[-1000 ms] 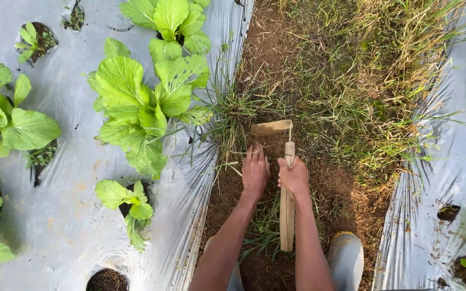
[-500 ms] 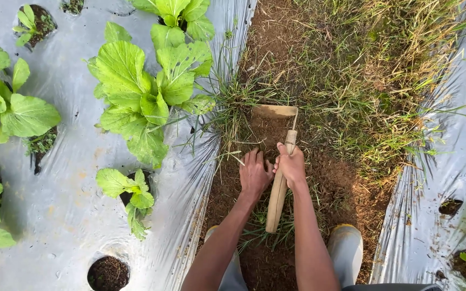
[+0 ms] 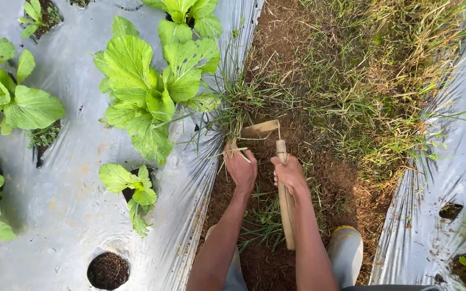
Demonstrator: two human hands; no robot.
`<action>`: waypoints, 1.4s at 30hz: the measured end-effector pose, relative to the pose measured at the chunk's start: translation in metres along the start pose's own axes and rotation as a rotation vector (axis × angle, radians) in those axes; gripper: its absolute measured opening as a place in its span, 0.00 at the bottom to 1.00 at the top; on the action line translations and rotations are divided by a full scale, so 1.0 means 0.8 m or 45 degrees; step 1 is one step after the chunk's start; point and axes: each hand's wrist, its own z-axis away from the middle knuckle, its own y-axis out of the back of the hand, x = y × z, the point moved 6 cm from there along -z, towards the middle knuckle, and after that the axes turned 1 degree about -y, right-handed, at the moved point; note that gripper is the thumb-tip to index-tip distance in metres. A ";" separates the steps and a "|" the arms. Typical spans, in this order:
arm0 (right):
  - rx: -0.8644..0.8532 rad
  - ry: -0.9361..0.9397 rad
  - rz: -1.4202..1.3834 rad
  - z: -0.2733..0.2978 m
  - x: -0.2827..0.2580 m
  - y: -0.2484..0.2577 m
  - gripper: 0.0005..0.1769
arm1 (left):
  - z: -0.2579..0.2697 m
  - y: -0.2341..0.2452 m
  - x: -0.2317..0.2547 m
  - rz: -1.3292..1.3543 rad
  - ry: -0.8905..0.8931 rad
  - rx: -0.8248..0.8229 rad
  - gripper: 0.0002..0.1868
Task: The person uses a hand hoe to loosen soil and remove weeds from a narrow path between rows of leafy green plants growing through plastic mulch. The person repeatedly scrapes the hoe along the ground and pulls up clumps of grass with their hands.
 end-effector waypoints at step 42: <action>-0.018 -0.060 0.156 0.061 -0.017 0.073 0.14 | 0.142 -0.038 -0.017 -0.023 -0.369 -0.698 0.36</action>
